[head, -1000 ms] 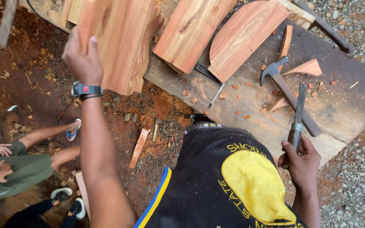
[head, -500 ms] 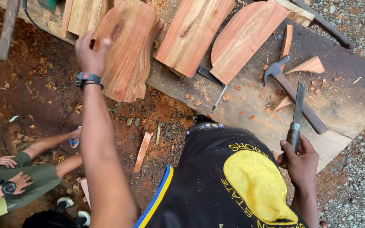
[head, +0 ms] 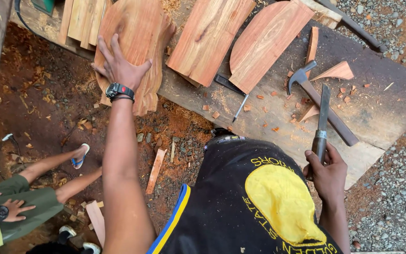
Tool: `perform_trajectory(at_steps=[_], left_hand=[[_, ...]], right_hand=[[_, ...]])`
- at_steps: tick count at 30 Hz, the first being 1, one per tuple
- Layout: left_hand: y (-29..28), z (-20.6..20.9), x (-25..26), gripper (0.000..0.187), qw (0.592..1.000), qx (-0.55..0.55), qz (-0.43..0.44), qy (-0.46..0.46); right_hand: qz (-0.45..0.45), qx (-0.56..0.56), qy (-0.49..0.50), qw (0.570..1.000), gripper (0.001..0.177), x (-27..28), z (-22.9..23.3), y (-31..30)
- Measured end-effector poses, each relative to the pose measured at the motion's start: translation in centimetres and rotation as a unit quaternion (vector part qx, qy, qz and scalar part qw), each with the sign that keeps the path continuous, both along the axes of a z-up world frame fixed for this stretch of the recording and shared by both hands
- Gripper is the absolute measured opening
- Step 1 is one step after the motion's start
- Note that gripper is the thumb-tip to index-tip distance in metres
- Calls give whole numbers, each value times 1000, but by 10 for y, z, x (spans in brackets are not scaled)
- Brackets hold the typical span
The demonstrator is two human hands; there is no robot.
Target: Shaping and carving wood components using a hammer, chisel, and knife
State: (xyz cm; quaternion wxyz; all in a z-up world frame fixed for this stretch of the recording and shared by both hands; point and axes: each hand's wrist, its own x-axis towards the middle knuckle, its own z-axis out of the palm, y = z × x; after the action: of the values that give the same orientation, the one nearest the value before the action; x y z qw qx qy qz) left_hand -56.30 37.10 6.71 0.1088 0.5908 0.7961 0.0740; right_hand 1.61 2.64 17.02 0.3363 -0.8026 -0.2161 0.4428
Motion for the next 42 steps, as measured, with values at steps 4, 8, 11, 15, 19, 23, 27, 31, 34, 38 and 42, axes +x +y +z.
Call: perform_trajectory(at_steps=[4,8,11,15,19,23,27,31,34,38,42], left_hand=[[-21,10,62,144,999,-8,-13,30],[-87,-20,204,27,890,135,-136,-413],[-134,-12,304,29,771,-107,-212,-591],[-163,27,373,56,657,-228,-221,-684],[-163,-3,339,47,683,-128,-170,-699],[-163,-4,258,51,805,-66,-74,-585],[-189,-15,180,35,861,-41,35,-506],[-235,-27,131,35,886,-22,80,-457],[-263,-30,110,40,883,5,103,-458],[-289,-45,102,37,873,-11,141,-467],[-290,-64,99,39,868,-49,147,-471]], right_hand=[[-2,6,8,1000,64,-8,6,12],[7,155,37,987,63,-5,-28,20],[8,205,73,976,63,-24,-40,46],[114,237,58,963,57,-59,-55,80],[237,262,71,933,78,-74,-49,109],[248,197,129,940,53,-94,-80,146],[175,93,207,958,56,-137,-132,207],[192,30,218,956,77,-188,-138,264],[186,8,192,964,84,-227,-142,286],[122,45,197,972,61,-239,-195,288],[59,85,229,968,56,-241,-210,276]])
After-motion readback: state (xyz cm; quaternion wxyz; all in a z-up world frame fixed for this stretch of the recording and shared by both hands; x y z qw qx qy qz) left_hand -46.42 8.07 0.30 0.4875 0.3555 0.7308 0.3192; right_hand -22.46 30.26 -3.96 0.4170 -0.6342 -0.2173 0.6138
